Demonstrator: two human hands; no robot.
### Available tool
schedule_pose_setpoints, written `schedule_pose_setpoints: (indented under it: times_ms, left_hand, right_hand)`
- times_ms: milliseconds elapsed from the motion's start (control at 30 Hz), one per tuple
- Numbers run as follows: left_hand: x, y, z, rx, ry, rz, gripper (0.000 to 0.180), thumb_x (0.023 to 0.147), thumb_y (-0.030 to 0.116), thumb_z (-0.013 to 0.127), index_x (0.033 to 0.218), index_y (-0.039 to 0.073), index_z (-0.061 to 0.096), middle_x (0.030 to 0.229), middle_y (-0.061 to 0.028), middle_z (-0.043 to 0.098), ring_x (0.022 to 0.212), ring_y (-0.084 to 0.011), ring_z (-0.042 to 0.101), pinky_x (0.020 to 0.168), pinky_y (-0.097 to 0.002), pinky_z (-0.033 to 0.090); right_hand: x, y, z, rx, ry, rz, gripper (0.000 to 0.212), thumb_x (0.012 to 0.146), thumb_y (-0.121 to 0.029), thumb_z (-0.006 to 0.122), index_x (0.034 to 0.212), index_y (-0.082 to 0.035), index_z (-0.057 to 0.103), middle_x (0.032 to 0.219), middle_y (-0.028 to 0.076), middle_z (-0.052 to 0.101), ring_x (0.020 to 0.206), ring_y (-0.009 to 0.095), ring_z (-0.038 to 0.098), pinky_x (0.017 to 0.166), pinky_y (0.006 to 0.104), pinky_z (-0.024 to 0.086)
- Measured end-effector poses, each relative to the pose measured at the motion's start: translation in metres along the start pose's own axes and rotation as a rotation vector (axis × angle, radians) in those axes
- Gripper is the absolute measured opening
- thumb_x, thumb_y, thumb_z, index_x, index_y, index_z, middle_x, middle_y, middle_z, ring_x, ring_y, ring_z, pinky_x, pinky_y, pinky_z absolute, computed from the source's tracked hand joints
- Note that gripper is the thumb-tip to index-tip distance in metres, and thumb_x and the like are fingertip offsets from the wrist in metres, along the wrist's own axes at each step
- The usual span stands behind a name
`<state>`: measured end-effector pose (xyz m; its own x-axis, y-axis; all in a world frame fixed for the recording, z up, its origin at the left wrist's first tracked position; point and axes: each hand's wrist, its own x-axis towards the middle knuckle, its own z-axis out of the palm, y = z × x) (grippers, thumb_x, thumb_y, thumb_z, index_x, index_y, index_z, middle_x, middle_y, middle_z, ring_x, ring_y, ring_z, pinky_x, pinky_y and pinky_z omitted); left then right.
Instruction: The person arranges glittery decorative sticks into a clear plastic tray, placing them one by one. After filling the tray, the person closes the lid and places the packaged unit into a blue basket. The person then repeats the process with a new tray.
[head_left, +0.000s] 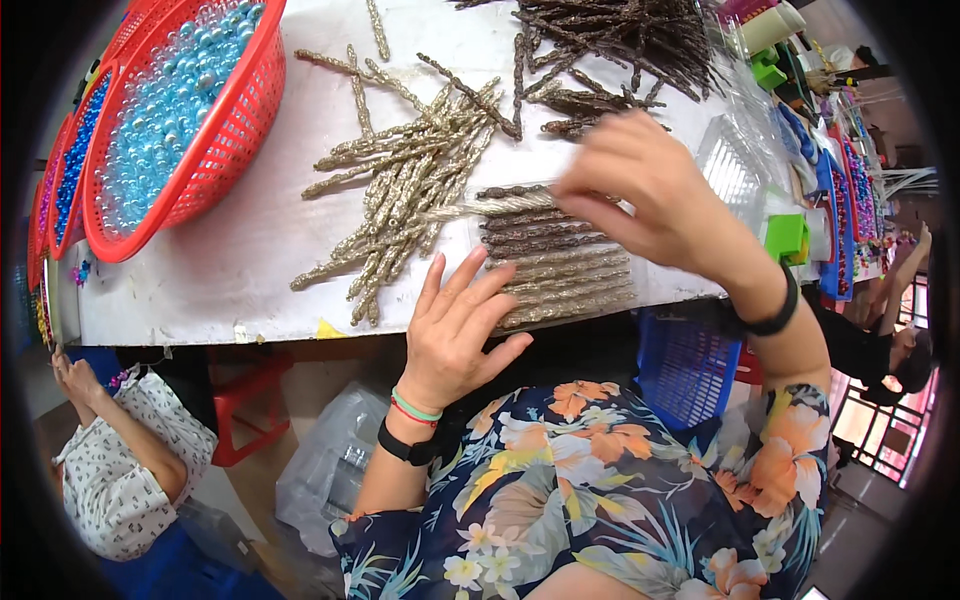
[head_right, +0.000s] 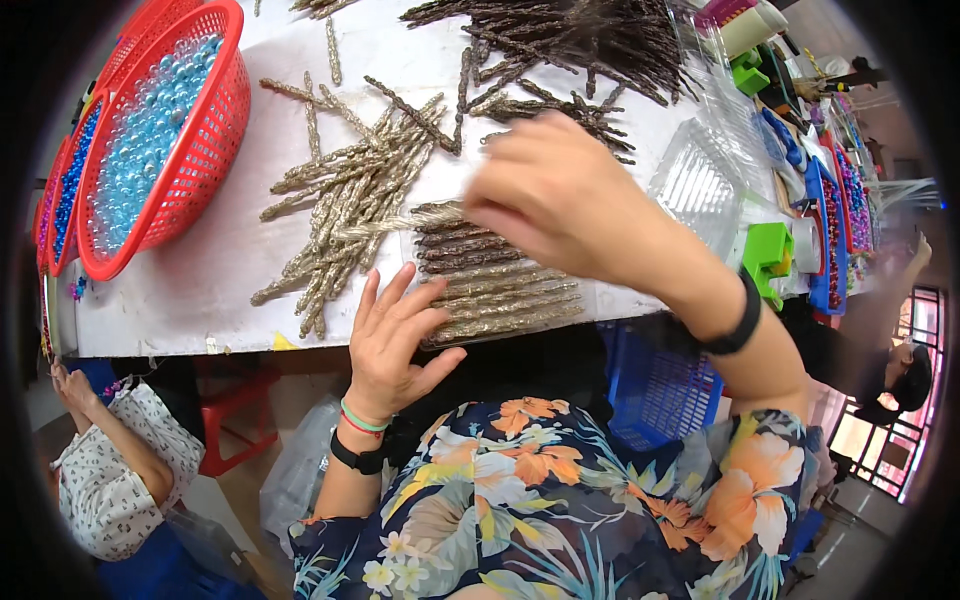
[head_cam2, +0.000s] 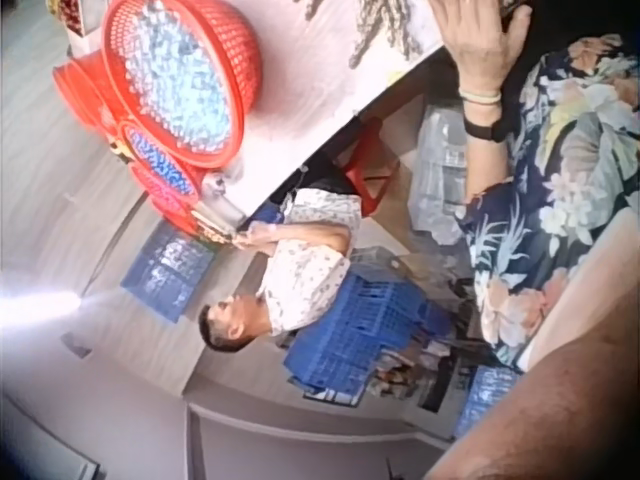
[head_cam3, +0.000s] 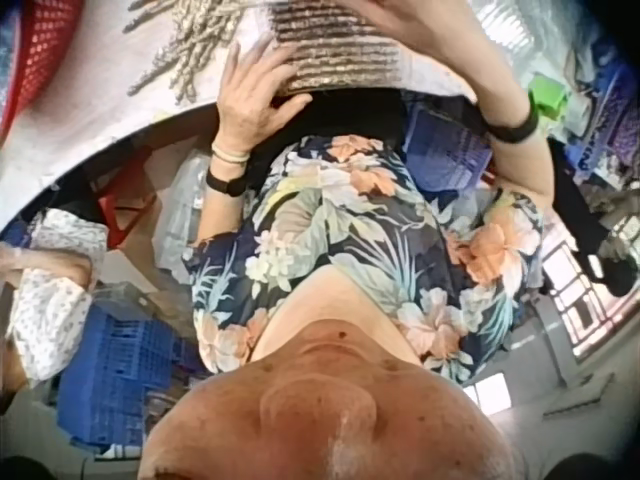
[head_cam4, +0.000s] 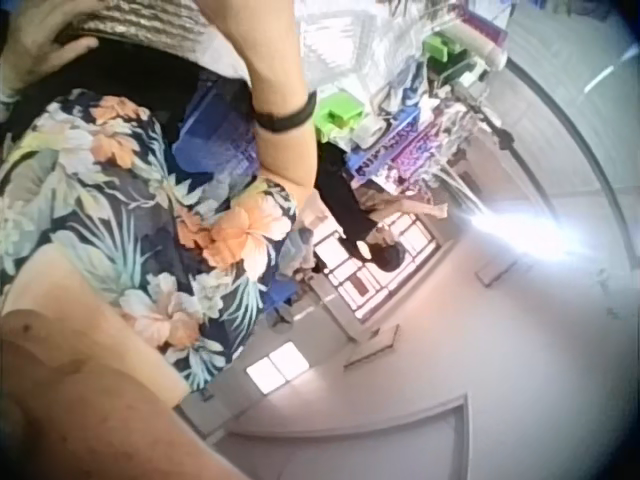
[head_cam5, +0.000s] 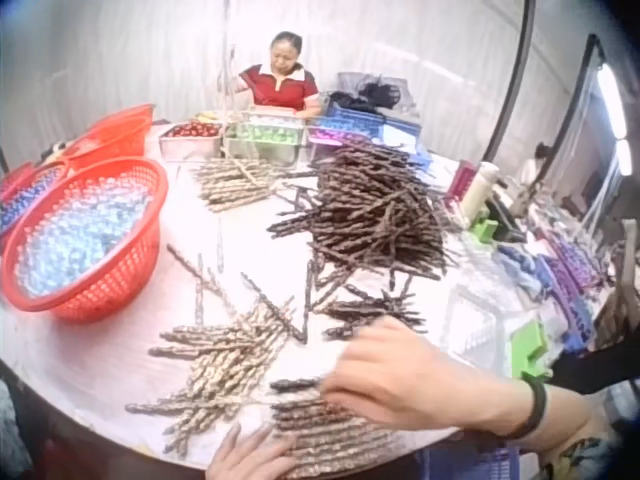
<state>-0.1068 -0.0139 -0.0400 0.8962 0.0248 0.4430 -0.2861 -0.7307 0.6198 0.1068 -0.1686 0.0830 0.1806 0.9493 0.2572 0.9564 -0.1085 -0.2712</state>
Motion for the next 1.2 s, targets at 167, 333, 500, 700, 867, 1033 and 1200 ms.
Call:
schedule_pose_setpoints:
  times_ms: [167,333,500,700,867,1033,1200]
  left_hand:
    - [-0.001,-0.001,0.007,-0.149,0.104,-0.018,0.056,0.071,0.022,0.092,0.106,0.009,0.05,0.124,-0.0148,0.066,0.131,-0.0392,0.057,0.115,-0.0604,0.034]
    - [0.003,0.001,0.005,-0.051,0.072,0.011,0.059,0.071,0.021,0.09,0.116,0.009,0.053,0.122,-0.0124,0.066,0.127,-0.0393,0.06,0.114,-0.0603,0.036]
    - [0.002,0.004,0.002,0.026,0.004,-0.012,0.042,0.071,0.021,0.087,0.111,0.019,0.076,0.121,-0.0075,0.066,0.129,-0.0379,0.058,0.113,-0.0588,0.038]
    - [0.001,0.005,0.002,0.075,-0.004,0.002,0.035,0.078,0.026,0.082,0.111,0.015,0.077,0.122,-0.0094,0.068,0.129,-0.0404,0.057,0.112,-0.0581,0.038]
    - [0.0,0.006,0.003,0.126,-0.023,0.021,0.029,0.083,0.022,0.079,0.109,0.011,0.077,0.125,-0.0106,0.067,0.131,-0.0422,0.054,0.114,-0.0588,0.037]
    - [-0.001,0.005,0.004,0.132,-0.035,0.04,0.031,0.082,0.02,0.078,0.111,0.011,0.075,0.127,-0.0114,0.065,0.132,-0.0439,0.053,0.115,-0.0609,0.035]
    - [-0.002,0.007,0.005,0.148,-0.03,0.045,0.028,0.084,0.017,0.074,0.111,0.009,0.074,0.126,-0.013,0.066,0.133,-0.046,0.051,0.116,-0.0623,0.033]
  right_hand:
    - [-0.073,-0.021,-0.004,0.103,-0.169,0.219,0.008,0.083,-0.013,0.075,0.089,-0.011,0.069,0.084,0.004,0.063,0.086,0.024,0.061,0.08,0.0377,0.043]
    - [-0.086,-0.03,0.034,0.197,-0.125,0.224,0.012,0.078,-0.01,0.076,0.088,-0.012,0.069,0.083,0.002,0.063,0.085,0.023,0.06,0.081,0.0371,0.043]
    - [-0.093,-0.031,0.045,0.187,-0.06,0.241,0.012,0.077,-0.008,0.076,0.085,-0.013,0.068,0.084,0.001,0.061,0.085,0.022,0.058,0.08,0.0369,0.042]
    - [-0.099,-0.031,0.057,0.205,0.074,0.257,0.014,0.077,-0.01,0.077,0.086,-0.013,0.067,0.087,0.001,0.059,0.089,0.023,0.056,0.079,0.038,0.041]
    - [-0.109,-0.034,0.06,0.267,0.183,0.244,0.014,0.078,-0.012,0.077,0.088,-0.013,0.068,0.09,0.001,0.06,0.094,0.022,0.058,0.082,0.0368,0.042]
    - [-0.135,-0.01,0.033,0.122,0.473,0.389,0.012,0.082,-0.01,0.075,0.092,-0.011,0.068,0.092,0.006,0.066,0.088,0.028,0.062,0.082,0.0392,0.046]
    - [-0.187,0.035,0.0,-0.344,0.503,0.66,0.023,0.08,-0.007,0.073,0.102,-0.006,0.066,0.101,0.012,0.066,0.098,0.031,0.062,0.089,0.0435,0.046]
